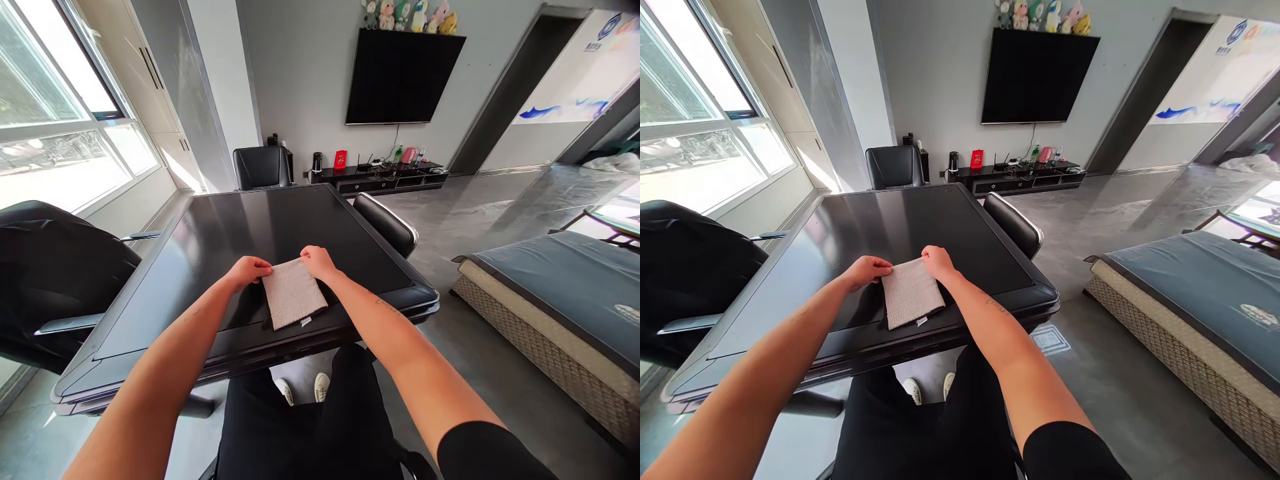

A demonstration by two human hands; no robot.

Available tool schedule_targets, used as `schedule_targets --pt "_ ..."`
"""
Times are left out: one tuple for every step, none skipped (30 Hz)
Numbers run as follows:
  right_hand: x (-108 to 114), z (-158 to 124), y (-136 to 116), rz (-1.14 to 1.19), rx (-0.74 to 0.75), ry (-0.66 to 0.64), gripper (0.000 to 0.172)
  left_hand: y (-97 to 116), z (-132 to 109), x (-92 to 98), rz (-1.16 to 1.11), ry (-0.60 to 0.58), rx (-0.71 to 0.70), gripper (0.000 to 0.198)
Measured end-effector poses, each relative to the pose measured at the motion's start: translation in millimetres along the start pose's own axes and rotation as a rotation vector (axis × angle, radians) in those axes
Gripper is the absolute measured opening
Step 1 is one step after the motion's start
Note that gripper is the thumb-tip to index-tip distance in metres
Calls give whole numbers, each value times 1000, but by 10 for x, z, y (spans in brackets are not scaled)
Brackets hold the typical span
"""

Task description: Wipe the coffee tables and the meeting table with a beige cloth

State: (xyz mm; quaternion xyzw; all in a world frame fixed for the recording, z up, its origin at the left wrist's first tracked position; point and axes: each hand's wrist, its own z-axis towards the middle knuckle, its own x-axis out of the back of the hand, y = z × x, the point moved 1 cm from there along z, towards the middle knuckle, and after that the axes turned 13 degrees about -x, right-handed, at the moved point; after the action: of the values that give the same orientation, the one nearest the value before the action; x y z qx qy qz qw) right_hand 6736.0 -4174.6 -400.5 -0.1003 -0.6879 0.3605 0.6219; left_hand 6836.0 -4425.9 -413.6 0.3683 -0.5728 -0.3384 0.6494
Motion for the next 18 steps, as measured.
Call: schedule_targets --pt "-18 -37 -45 -27 32 4 22 -24 36 12 33 6 -9 61" --pt "-55 -102 -95 -68 98 11 24 -50 69 19 69 10 -15 58" --pt "-111 -192 -145 -124 195 19 31 -75 98 22 108 13 -20 55" --pt "-184 -297 -192 -191 310 27 42 -97 121 22 142 16 -26 51" --pt "-269 -407 -231 -261 420 26 55 -115 136 20 170 20 -34 45" --pt "-358 -509 -259 -323 501 13 66 -129 143 16 200 26 -50 40" --pt "-444 -593 -275 -369 536 -18 73 -137 138 10 229 35 -70 35" --pt "-518 -653 -280 -390 524 -67 79 -142 121 3 253 47 -91 31" --pt "-578 -690 -278 -400 487 -119 83 -145 87 -6 282 63 -118 31" --pt "-622 -707 -272 -404 447 -164 87 -146 36 -16 318 85 -154 33" --pt "-650 -708 -265 -407 415 -197 91 -147 -35 -26 360 110 -194 37" --pt "-666 -698 -258 -411 395 -214 94 -147 -129 -32 401 136 -237 43" --pt "-673 -682 -252 -414 385 -220 97 -148 -248 -33 436 160 -280 47" --pt "-673 -662 -245 -415 379 -218 99 -149 -393 -24 463 180 -317 51" --pt "-668 -639 -234 -415 374 -217 101 -152 -565 -3 477 200 -342 54" --pt "-657 -611 -217 -412 368 -214 102 -158 -762 32 478 223 -352 56" --pt "-639 -578 -189 -410 361 -209 102 -168 -985 79 473 251 -349 57" --pt "-611 -537 -150 -410 351 -203 102 -185 -1230 136 470 286 -334 58"
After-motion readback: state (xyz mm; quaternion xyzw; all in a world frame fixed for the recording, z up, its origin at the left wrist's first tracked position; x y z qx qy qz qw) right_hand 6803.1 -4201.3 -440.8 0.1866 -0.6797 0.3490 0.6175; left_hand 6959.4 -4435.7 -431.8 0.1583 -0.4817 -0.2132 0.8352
